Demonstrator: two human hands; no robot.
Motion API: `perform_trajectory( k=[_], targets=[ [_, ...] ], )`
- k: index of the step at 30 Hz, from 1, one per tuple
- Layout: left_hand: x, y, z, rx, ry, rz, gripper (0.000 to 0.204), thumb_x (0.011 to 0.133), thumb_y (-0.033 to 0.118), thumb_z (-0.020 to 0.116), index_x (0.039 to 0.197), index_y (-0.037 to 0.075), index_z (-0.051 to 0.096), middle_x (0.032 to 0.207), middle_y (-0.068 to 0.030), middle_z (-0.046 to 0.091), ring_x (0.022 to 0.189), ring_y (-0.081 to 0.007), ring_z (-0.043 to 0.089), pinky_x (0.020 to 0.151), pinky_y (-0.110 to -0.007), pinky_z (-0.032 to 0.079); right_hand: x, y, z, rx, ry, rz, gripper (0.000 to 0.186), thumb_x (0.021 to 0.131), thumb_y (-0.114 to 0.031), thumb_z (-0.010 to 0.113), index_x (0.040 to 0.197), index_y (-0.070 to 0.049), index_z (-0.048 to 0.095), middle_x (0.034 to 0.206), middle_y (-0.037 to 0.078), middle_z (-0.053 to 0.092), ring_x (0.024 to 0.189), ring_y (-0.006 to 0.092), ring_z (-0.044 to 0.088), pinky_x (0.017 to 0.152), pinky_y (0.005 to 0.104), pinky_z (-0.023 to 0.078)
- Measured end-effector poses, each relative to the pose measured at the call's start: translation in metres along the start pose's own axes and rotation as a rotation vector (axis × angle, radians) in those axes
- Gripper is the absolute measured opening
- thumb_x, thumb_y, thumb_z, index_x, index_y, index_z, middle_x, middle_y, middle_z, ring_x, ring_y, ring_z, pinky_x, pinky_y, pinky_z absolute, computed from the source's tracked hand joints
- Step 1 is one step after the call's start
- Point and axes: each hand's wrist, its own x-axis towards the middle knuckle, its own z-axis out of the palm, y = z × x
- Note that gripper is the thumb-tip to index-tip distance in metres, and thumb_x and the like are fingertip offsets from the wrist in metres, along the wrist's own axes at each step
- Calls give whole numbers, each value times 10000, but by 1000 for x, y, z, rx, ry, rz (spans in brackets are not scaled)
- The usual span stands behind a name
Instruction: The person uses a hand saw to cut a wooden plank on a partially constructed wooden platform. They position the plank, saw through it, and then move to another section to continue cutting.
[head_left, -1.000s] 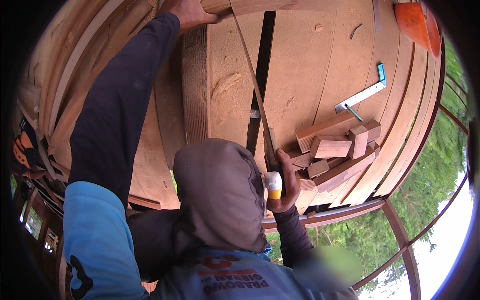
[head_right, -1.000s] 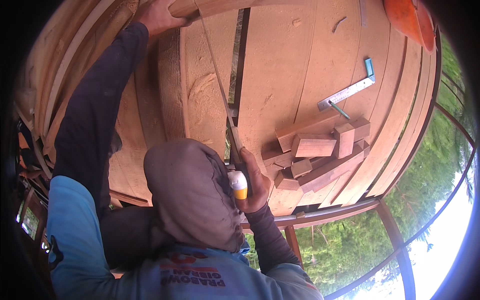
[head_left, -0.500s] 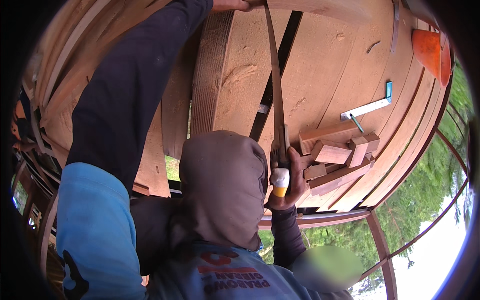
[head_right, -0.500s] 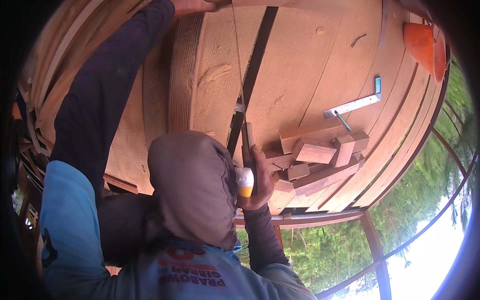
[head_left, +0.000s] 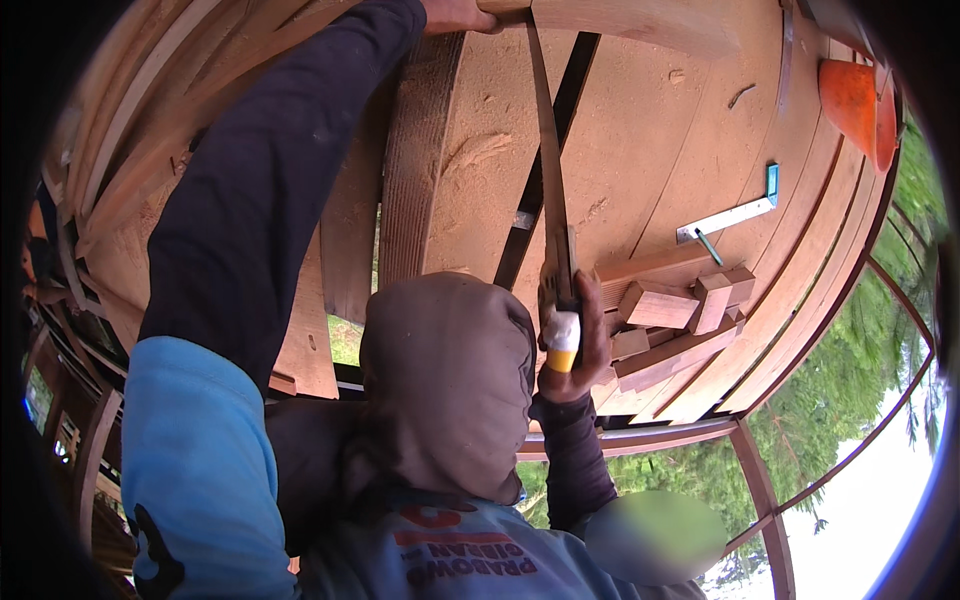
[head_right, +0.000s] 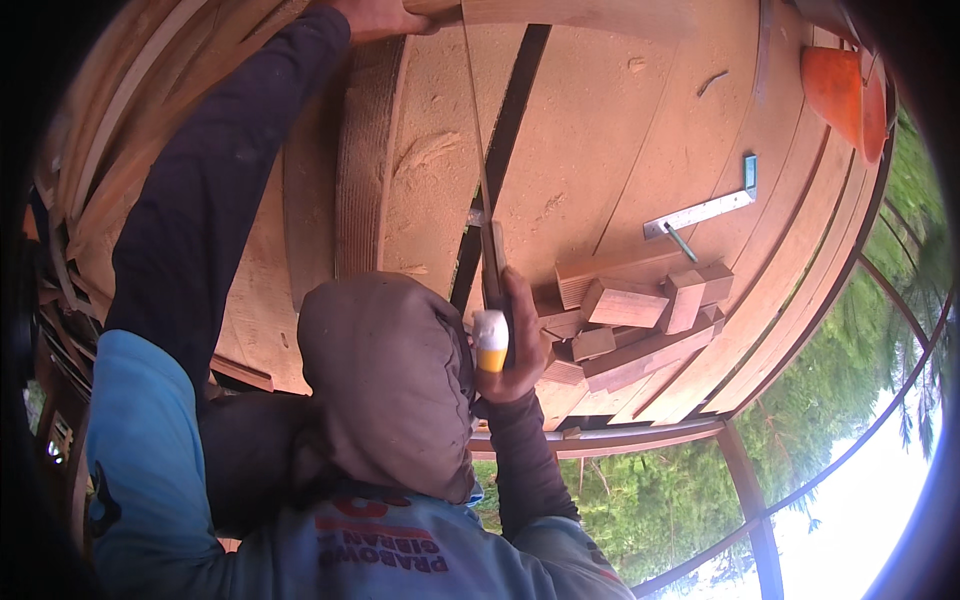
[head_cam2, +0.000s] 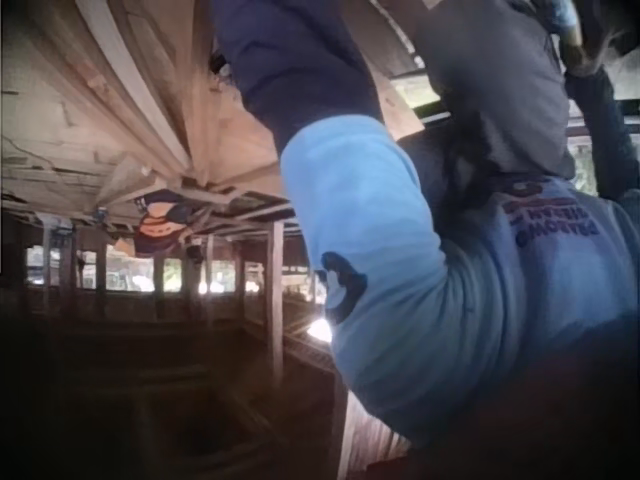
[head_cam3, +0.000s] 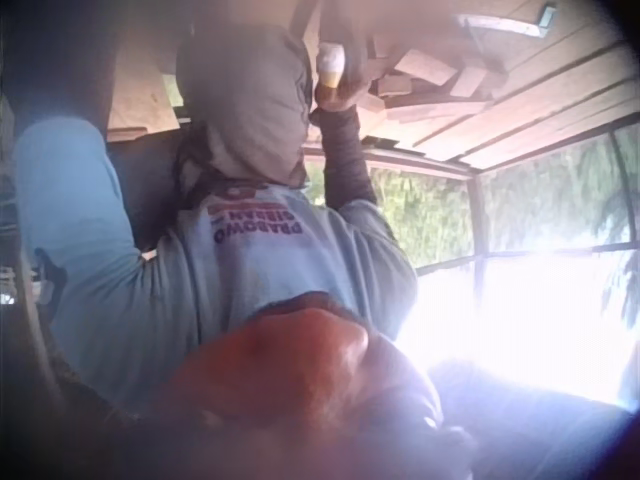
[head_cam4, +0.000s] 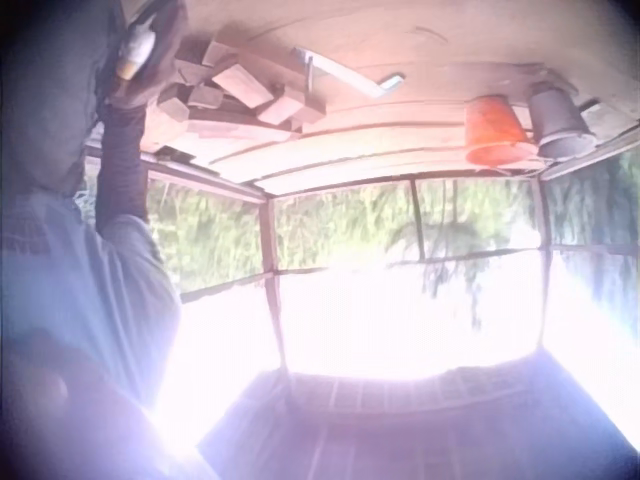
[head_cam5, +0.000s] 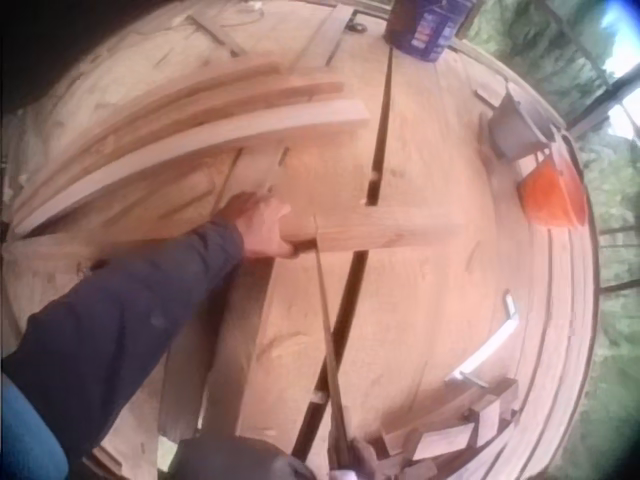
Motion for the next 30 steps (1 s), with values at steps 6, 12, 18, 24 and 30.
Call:
perform_trajectory(
  k=[6, 12, 18, 24, 30],
  targets=[
    [13, 8, 4, 37, -113, -65, 628, 665, 522, 830, 1060, 41, 744, 1044, -260, 725, 999, -426, 697, 887, -493, 550, 136, 12, 64, 214, -29, 109, 547, 974, -181, 552, 1482, 19, 512, 1359, 191, 648, 1178, 243, 648, 1022, 353, 487],
    [12, 2, -9, 58, -87, -37, 600, 672, 502, 836, 1057, 53, 745, 993, -245, 733, 955, -419, 710, 850, -487, 563, -34, -3, -4, 182, 20, 115, 594, 904, -50, 714, 1456, 38, 511, 1373, 256, 633, 1296, 334, 623, 1090, 411, 485],
    [18, -23, 38, -269, -43, 74, 578, 669, 476, 825, 1051, 50, 750, 987, -244, 734, 963, -414, 709, 830, -491, 565, 159, 16, 80, 156, 3, -76, 556, 942, -111, 535, 1485, 5, 514, 1373, 187, 647, 1210, 225, 635, 1044, 335, 477],
    [10, 2, -10, 37, -116, -83, 573, 662, 488, 831, 1031, 57, 753, 992, -234, 738, 967, -419, 706, 850, -491, 559, 11, 9, 16, 135, -30, 75, 633, 905, -77, 724, 1477, 46, 481, 1416, 286, 590, 1305, 320, 617, 1104, 409, 465],
    [14, 9, -2, 34, -102, -94, 611, 667, 520, 829, 1064, 66, 729, 1045, -223, 739, 996, -418, 702, 872, -495, 556, 122, 10, 54, 63, 33, -85, 526, 961, -79, 652, 1454, 38, 511, 1297, 254, 680, 1136, 284, 714, 944, 346, 537]
  ],
)
